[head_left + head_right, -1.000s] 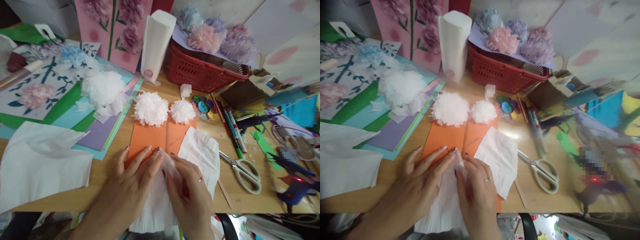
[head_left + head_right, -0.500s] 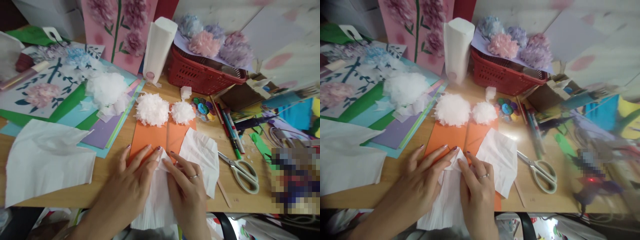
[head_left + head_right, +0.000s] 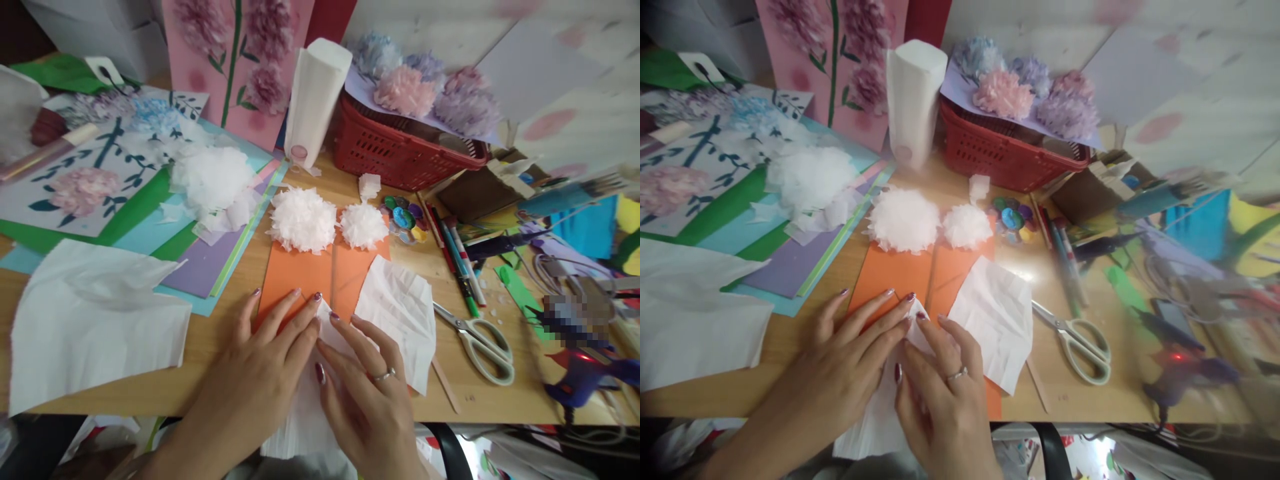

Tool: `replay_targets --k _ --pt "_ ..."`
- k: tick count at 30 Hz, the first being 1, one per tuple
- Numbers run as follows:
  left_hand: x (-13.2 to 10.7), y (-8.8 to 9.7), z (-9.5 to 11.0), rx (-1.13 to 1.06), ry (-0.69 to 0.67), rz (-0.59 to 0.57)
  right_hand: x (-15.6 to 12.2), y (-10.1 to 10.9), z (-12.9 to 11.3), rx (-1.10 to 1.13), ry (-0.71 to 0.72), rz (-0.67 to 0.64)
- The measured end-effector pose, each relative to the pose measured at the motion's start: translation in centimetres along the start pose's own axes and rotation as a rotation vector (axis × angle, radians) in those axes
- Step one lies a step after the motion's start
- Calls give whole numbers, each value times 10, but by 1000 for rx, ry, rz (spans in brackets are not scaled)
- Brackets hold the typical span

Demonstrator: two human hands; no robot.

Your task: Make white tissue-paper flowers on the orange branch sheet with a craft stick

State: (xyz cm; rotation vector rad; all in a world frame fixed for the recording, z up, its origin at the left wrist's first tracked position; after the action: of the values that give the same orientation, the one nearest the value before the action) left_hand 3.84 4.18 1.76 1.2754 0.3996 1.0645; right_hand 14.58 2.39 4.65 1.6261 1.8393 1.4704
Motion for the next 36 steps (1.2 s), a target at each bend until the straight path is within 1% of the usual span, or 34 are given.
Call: replay_targets --k 4,8,10,13,15,17,19,22,25,27,30,32,36 --pt "1 -1 -1 -21 3 -8 -1 -6 -5 57 8 -17" --pt "2 9 -4 -76 19 24 -2 -10 -2 53 2 -22" --pt "-1 18 -13 -105 80 79 -3 -12 0 37 -9 -40" --pt "-16 30 -31 -52 254 158 -4 -17 1 17 -16 -91" --pt "-26 32 -38 24 342 156 -4 -18 0 8 -17 -104" --pt "-33 30 -38 66 376 133 -3 -18 -1 -4 -16 -95" --pt "-34 28 -36 63 381 121 -1 -17 -3 -21 -7 -84" --pt "-30 28 -35 -25 377 112 0 -14 -5 -46 7 -72" --pt "-24 31 -41 -146 408 108 -4 -13 -3 -63 -4 -106" --pt "-18 35 -43 -158 415 128 -7 -13 -1 -73 -15 -125" --pt "-6 41 -38 -92 361 191 -10 -11 -1 -91 -2 -85" --pt "1 42 -32 -66 322 217 -8 -11 -3 -91 25 -62" --pt "6 41 -21 -79 237 234 -3 -14 -9 -78 94 -83"
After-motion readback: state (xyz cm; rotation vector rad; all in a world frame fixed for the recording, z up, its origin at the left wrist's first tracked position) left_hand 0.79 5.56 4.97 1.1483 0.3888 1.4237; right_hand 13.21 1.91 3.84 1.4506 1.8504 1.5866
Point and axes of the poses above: each hand's wrist, its own x-axis towards the middle knuckle, its own y-axis out of the back of the hand, z = x × y, the point moved 8 cm from there along x, towards the middle knuckle
